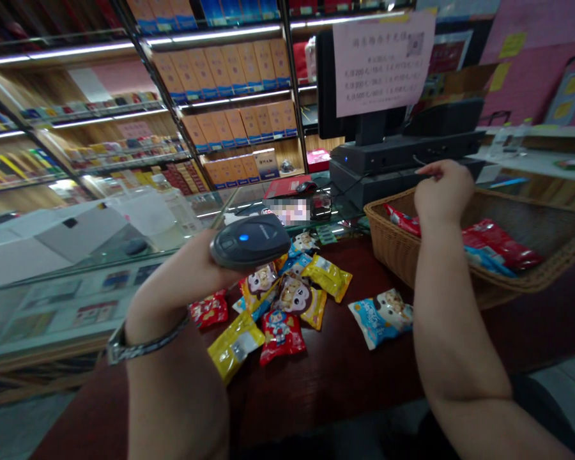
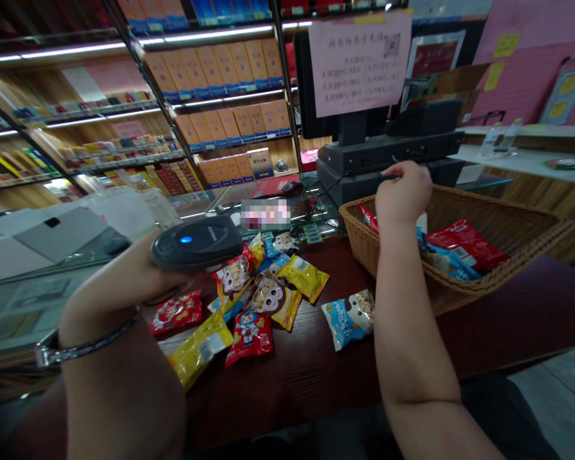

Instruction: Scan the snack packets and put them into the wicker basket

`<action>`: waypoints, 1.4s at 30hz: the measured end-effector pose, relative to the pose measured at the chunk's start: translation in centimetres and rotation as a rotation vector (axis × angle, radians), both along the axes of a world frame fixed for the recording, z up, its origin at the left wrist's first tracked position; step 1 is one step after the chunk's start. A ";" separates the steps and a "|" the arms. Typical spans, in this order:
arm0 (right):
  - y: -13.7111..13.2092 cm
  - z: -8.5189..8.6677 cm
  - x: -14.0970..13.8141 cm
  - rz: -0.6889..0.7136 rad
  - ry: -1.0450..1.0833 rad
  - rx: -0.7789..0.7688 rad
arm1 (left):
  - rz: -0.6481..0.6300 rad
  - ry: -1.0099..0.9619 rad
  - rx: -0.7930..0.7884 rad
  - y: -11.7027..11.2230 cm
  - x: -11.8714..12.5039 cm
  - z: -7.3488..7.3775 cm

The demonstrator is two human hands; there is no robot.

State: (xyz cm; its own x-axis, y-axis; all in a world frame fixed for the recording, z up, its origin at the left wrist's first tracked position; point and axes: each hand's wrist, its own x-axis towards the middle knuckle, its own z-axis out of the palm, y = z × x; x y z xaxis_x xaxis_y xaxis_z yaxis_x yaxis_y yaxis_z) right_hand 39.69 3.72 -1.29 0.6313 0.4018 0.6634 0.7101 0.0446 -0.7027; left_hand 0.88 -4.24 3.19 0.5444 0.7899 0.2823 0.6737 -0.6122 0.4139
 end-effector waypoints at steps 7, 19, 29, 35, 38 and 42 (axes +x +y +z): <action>0.7 0.0 -4.8 0.672 -0.140 -0.181 | 0.001 -0.005 -0.020 -0.1 -0.1 0.0; 4.9 -8.0 -13.6 1.025 -0.568 -1.338 | -0.008 0.009 -0.025 -0.2 0.2 0.1; 5.9 -8.9 -12.1 1.411 -0.049 -1.145 | 0.002 0.000 -0.042 -0.2 0.3 0.1; 4.6 -6.4 -11.6 1.397 0.383 -0.721 | -0.013 -0.008 -0.060 -0.2 0.4 0.2; 4.5 -5.4 -11.6 1.324 0.454 -0.574 | -0.017 -0.017 -0.070 -0.2 0.6 0.2; 4.8 -4.9 -11.7 1.196 0.483 -0.451 | -0.029 -0.031 -0.071 -0.2 1.0 0.2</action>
